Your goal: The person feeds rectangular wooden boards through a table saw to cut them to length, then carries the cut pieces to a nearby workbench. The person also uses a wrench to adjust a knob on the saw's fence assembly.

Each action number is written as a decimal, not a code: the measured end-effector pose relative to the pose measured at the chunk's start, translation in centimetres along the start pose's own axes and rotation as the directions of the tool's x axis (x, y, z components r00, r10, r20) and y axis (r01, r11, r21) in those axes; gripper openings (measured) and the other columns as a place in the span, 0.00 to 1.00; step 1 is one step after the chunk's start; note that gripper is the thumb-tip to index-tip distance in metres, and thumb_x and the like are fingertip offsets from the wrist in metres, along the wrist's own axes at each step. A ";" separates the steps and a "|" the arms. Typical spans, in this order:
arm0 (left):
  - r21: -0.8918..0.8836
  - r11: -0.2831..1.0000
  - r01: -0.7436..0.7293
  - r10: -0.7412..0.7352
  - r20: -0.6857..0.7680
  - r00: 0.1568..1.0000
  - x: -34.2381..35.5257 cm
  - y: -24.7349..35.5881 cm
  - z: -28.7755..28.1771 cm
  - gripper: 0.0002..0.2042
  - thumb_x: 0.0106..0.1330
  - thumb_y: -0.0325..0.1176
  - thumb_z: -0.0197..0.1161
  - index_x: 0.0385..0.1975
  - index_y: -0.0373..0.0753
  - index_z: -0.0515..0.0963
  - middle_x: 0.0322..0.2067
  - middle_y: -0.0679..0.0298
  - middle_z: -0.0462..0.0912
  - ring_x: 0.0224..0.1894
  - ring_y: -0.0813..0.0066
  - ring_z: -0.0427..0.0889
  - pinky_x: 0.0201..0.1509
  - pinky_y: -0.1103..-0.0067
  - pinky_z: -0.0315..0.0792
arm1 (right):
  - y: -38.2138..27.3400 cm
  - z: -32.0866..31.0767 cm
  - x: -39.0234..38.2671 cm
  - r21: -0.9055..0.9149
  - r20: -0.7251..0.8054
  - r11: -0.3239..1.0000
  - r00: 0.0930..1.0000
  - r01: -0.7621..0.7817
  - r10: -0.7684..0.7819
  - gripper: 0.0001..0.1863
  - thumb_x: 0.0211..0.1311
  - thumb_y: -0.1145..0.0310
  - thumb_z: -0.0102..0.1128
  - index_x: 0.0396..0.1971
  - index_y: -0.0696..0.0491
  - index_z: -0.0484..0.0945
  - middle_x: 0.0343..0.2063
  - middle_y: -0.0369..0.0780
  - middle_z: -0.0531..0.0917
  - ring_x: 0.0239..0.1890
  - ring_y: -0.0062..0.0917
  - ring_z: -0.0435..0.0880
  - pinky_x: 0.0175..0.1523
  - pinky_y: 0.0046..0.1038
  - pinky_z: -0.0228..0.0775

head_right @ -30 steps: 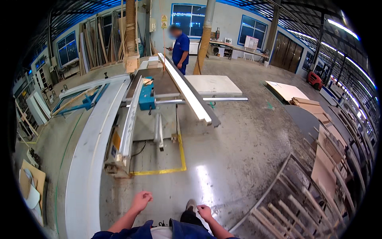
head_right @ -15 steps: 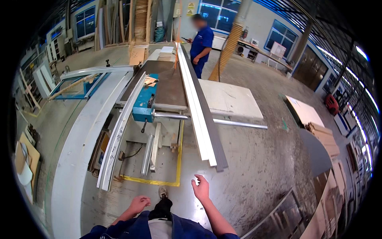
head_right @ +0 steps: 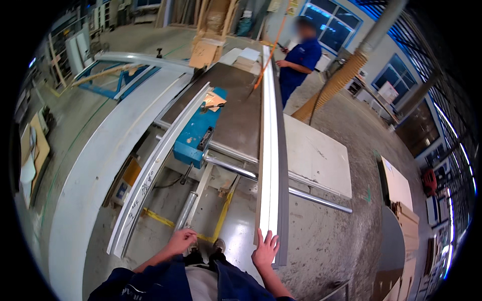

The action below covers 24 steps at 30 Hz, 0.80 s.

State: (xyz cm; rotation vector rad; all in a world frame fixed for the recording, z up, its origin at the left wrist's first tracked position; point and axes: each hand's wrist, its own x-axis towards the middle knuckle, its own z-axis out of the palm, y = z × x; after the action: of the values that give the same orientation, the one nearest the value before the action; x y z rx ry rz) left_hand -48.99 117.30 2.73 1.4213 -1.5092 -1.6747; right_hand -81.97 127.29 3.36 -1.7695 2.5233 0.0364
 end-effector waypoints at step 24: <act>-0.115 0.993 0.025 -0.067 -0.372 0.926 8.8 3.8 -9.0 0.22 0.69 0.44 0.64 0.55 0.34 0.78 0.46 0.49 0.85 0.49 0.57 0.85 0.56 0.69 0.77 | -19.9 -3.6 34.0 0.779 -0.028 0.604 0.973 0.165 -0.230 0.42 0.69 0.55 0.60 0.73 0.64 0.55 0.71 0.58 0.63 0.75 0.47 0.60 0.76 0.38 0.52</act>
State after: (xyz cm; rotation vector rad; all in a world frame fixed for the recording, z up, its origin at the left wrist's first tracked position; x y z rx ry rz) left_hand -45.14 104.87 4.24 1.6175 -1.1622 -1.3850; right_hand -74.95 88.45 5.09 -1.5629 1.7809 -0.8566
